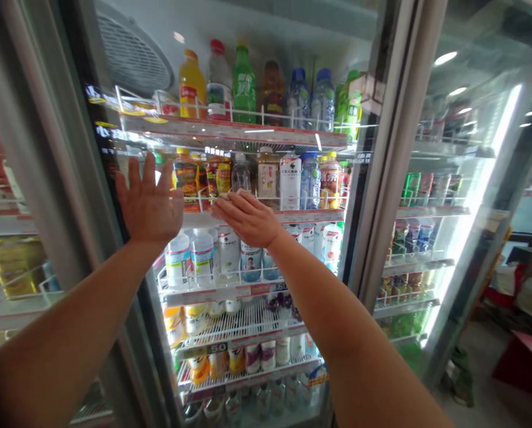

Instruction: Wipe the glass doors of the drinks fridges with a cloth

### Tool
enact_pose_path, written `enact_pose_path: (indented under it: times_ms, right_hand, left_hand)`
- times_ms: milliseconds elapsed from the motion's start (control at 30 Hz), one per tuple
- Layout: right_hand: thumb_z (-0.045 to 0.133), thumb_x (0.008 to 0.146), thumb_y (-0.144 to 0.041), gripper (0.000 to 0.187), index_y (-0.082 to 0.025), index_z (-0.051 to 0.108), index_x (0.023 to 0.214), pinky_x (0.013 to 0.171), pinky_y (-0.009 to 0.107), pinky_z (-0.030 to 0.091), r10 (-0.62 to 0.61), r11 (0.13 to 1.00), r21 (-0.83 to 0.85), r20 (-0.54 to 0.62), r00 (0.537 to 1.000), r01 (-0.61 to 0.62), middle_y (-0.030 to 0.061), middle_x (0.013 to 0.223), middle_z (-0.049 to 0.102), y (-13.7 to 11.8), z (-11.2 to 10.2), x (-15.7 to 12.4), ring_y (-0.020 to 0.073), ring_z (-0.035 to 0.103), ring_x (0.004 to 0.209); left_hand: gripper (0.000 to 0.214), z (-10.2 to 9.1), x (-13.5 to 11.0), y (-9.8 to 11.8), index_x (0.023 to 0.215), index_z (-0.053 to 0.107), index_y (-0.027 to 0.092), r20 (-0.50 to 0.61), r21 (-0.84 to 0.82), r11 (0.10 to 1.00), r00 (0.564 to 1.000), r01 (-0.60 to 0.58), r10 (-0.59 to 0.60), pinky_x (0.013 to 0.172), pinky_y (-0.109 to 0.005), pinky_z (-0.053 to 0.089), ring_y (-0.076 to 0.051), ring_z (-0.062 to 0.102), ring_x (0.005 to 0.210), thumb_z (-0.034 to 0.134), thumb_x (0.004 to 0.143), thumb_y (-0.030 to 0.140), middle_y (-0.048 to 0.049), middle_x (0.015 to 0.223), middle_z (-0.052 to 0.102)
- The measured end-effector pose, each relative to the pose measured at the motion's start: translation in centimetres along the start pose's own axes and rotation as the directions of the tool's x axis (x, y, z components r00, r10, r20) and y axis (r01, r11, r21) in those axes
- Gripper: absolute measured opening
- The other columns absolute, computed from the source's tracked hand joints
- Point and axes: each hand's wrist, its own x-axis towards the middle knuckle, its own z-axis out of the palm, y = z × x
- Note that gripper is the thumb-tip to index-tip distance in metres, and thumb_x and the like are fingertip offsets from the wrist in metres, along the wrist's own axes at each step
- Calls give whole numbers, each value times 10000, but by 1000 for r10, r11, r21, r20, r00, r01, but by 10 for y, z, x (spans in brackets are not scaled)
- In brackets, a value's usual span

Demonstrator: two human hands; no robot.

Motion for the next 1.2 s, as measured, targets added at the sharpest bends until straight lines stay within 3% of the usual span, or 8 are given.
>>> enact_pose_path:
  times_ms: [100, 233, 433, 633, 833, 933, 1067, 1200]
  right_hand:
    - [410, 1027, -195, 473, -238, 522, 1485, 1285, 379, 303, 108, 994, -2, 8, 994, -108, -19, 1489, 530, -3, 0, -1, 176, 432, 1415]
    - [357, 1020, -182, 557, -222, 393, 1574, 1289, 453, 284, 475, 879, 2, -86, 876, -477, 29, 1531, 479, -6, 4, -3, 220, 372, 1465]
    - [430, 1032, -228, 501, -265, 458, 1531, 1302, 384, 283, 15, 997, 78, 128, 992, -26, -39, 1520, 494, -7, 1, -6, 172, 405, 1448]
    - [398, 1008, -183, 619, -261, 295, 1613, 1290, 478, 281, 459, 889, 40, -44, 888, -457, 15, 1550, 455, -10, 5, -7, 230, 362, 1478]
    - [458, 1007, -275, 508, -254, 483, 1514, 1301, 408, 278, -39, 986, 164, 222, 974, 2, -31, 1543, 466, -10, -2, -8, 186, 373, 1470]
    - [413, 1017, -202, 495, -243, 499, 1502, 1292, 398, 287, 154, 984, 78, 88, 984, -161, -25, 1521, 495, -12, 1, -8, 176, 410, 1441]
    - [385, 998, -167, 581, -239, 390, 1574, 1289, 472, 271, 492, 871, 56, -86, 867, -488, 19, 1533, 479, -15, 6, -10, 225, 376, 1466]
    - [449, 997, -243, 547, -251, 437, 1543, 1302, 436, 262, 112, 984, 123, 110, 988, -125, -25, 1550, 458, -14, 3, -13, 199, 371, 1467]
  left_hand:
    - [624, 0, 1, 0, 1607, 330, 225, 10, -3, 1000, 1000, 8, -8, 1259, -586, 90, -333, 128, 1560, 473, 1014, 355, -89, 1677, 221]
    - [627, 2, 0, -1, 1606, 331, 232, 20, -6, 1000, 1000, 10, -10, 1259, -588, 85, -327, 118, 1563, 480, 1010, 356, -81, 1678, 217]
    - [606, 0, -1, 1, 1610, 316, 258, 8, -38, 999, 1000, 18, -18, 1272, -560, 60, -291, 96, 1569, 449, 1033, 385, -48, 1684, 205]
    - [608, -4, -1, 4, 1610, 317, 256, 26, -39, 999, 999, 25, -24, 1270, -575, 70, -287, 92, 1571, 433, 1030, 398, -55, 1684, 205]
    - [610, -5, -1, 5, 1603, 340, 227, 30, -69, 997, 999, 34, -32, 1276, -560, 44, -300, 90, 1569, 438, 1024, 391, -71, 1682, 212]
    - [604, -5, -1, 5, 1605, 335, 219, 17, -54, 998, 1000, 18, -17, 1275, -562, 54, -304, 102, 1568, 430, 1031, 381, -78, 1679, 220]
    - [607, -4, -1, 4, 1608, 328, 215, 14, -11, 1000, 1000, 3, -3, 1269, -572, 82, -317, 124, 1563, 427, 1033, 383, -82, 1676, 223]
    - [608, -5, -1, 5, 1611, 317, 225, 24, -1, 1000, 1000, 14, -13, 1267, -573, 91, -310, 115, 1565, 421, 1034, 384, -69, 1682, 207]
